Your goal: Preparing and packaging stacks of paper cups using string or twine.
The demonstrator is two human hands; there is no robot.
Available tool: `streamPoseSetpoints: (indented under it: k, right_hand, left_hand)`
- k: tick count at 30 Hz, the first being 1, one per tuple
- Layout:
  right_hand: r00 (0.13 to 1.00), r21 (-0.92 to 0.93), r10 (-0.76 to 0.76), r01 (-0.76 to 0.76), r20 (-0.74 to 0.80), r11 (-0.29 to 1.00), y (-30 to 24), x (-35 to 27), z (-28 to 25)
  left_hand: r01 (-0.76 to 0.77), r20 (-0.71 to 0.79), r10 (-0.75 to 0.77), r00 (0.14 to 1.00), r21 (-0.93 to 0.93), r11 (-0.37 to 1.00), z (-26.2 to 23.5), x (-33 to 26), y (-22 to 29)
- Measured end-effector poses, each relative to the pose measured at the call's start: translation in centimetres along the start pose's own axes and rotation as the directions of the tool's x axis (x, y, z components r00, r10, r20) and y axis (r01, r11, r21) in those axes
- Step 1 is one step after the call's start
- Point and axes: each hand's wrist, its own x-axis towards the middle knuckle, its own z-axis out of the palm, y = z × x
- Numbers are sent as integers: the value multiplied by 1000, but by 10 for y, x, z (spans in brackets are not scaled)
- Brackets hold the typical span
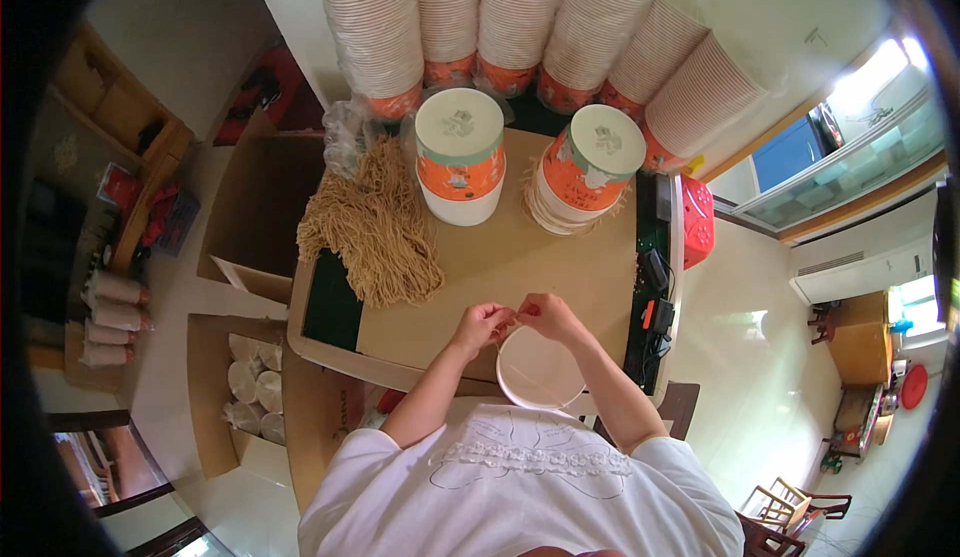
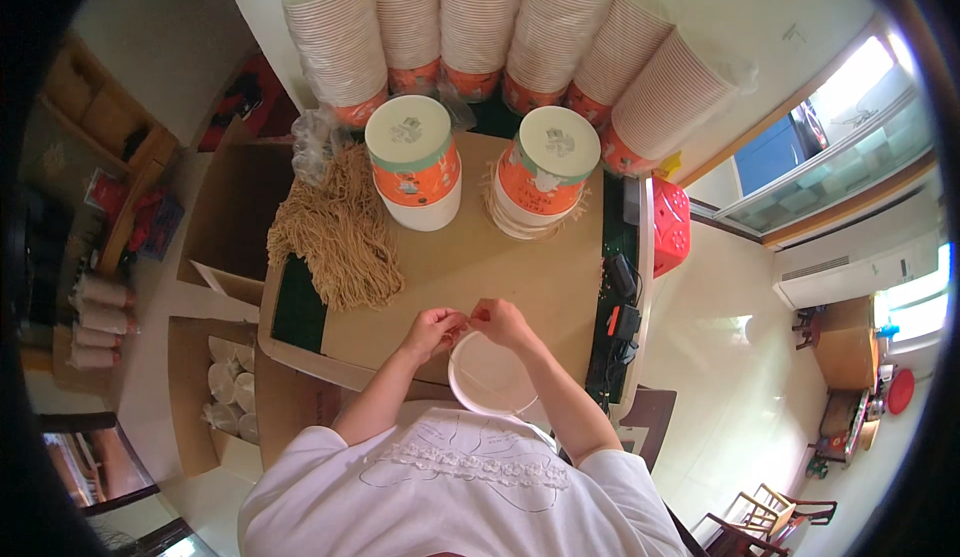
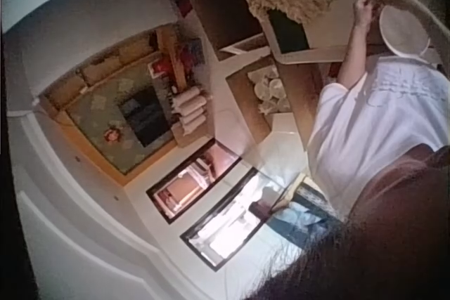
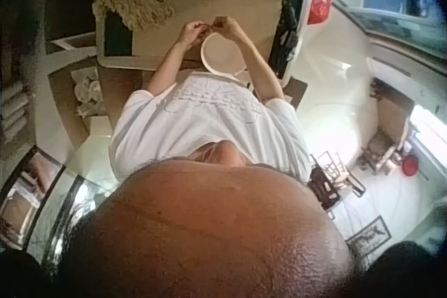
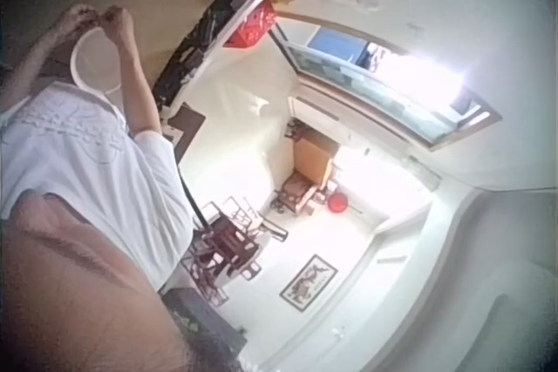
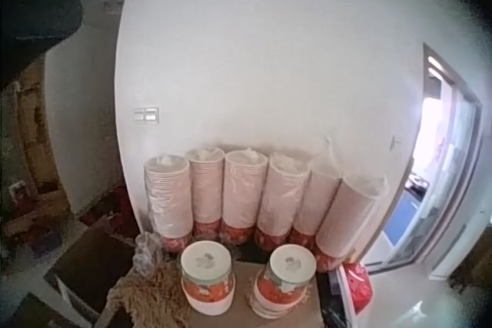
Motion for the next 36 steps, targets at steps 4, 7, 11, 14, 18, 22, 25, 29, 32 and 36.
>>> streamPoseSetpoints:
  k: [4, 7, 11, 14, 18, 22, 25, 29, 32, 36]
  right_hand:
    - [999, 23, 33, -32, -26, 999, 7, 1, 2]
    - [999, 55, 16, -14, -34, 998, 8, 2, 3]
    - [997, 59, 42, -38, -60, 998, -3, 0, 0]
    - [993, 48, -50, 55, -105, 997, 5, 1, 4]
    - [993, 38, -13, 18, -120, 999, 5, 0, 4]
    - [993, 6, -11, 12, -114, 1000, 5, 1, 5]
    - [995, 42, -13, 18, -99, 999, 6, 0, 3]
    - [996, 50, 6, -1, -89, 999, 1, -2, 1]
    - [997, 41, 23, -20, -77, 999, -1, -3, 0]
    - [998, 50, 1, 2, -65, 999, 2, -2, 0]
  left_hand:
    - [-34, -8, 34, 999, 70, 997, 2, -3, 1]
    - [-29, -21, 31, 999, 115, 993, 5, -4, 3]
    - [-13, -38, 18, 999, 120, 993, 5, -3, 5]
    - [23, -65, -18, 998, 76, 997, 4, 1, 5]
    - [-6, -78, 14, 997, 102, 995, 5, -1, 5]
    - [-417, 40, 435, 900, 372, 829, 12, 2, -3]
    - [-343, -6, 426, 905, 586, 735, 14, 1, 1]
    - [-352, -6, 459, 889, 632, 691, 16, -2, 5]
    - [-361, -7, 465, 885, 619, 697, 13, 0, 1]
    - [-324, -46, 390, 920, 474, 819, 10, 2, -6]
